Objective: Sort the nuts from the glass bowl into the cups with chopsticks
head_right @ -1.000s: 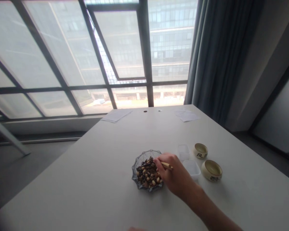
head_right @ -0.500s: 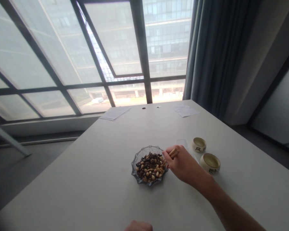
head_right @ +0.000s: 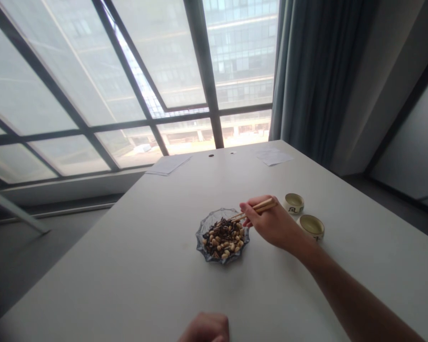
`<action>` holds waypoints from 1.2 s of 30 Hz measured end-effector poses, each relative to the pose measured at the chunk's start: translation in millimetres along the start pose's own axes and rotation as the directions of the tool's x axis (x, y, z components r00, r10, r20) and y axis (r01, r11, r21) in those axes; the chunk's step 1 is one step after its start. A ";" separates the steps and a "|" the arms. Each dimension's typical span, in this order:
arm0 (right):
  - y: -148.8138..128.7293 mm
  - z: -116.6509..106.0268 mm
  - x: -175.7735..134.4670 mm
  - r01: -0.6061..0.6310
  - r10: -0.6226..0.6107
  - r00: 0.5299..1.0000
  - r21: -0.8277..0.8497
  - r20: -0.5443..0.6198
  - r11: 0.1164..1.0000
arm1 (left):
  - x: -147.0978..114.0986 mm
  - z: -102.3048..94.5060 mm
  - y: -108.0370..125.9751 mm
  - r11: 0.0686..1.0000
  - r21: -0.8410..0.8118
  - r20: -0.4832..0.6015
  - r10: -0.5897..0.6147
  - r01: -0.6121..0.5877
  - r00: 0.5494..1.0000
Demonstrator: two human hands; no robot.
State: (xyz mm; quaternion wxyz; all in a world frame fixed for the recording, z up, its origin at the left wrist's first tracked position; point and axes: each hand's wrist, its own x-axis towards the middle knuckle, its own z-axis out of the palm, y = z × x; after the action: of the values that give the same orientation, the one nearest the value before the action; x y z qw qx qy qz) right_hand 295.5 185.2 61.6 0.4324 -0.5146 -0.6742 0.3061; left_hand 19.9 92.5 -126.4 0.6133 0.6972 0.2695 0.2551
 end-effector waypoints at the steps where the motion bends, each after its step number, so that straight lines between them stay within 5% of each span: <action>1: 0.8 -1.4 0.4 -0.006 0.006 1.000 0.006 -0.001 1.000 | -0.2 0.2 1.1 1.000 0.014 0.004 0.023 -0.023 1.000; 9: -11.1 -5.0 -6.6 -0.066 0.068 0.982 -0.017 0.174 0.998 | 4.8 4.3 21.2 0.987 0.032 0.039 0.154 -0.155 0.987; 18: -19.3 9.6 -13.4 -0.198 0.151 0.903 0.076 0.403 0.977 | 7.8 3.8 32.7 0.986 -0.003 0.038 0.166 -0.166 0.985; 28: -12.6 -12.7 -3.1 -0.186 0.169 0.971 0.085 0.172 0.979 | 8.5 3.1 30.5 0.988 -0.016 0.022 0.153 -0.152 0.988; 36: -13.3 -3.5 -8.4 -0.227 0.197 0.938 0.075 0.286 0.971 | 8.5 1.4 33.4 0.991 -0.011 0.031 0.134 -0.134 0.990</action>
State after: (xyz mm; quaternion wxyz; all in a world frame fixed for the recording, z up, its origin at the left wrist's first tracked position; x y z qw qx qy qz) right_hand 293.8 173.3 72.2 0.3253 -0.5127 -0.6512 0.4553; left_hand 29.1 93.9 -93.1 0.6020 0.7151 0.2112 0.2857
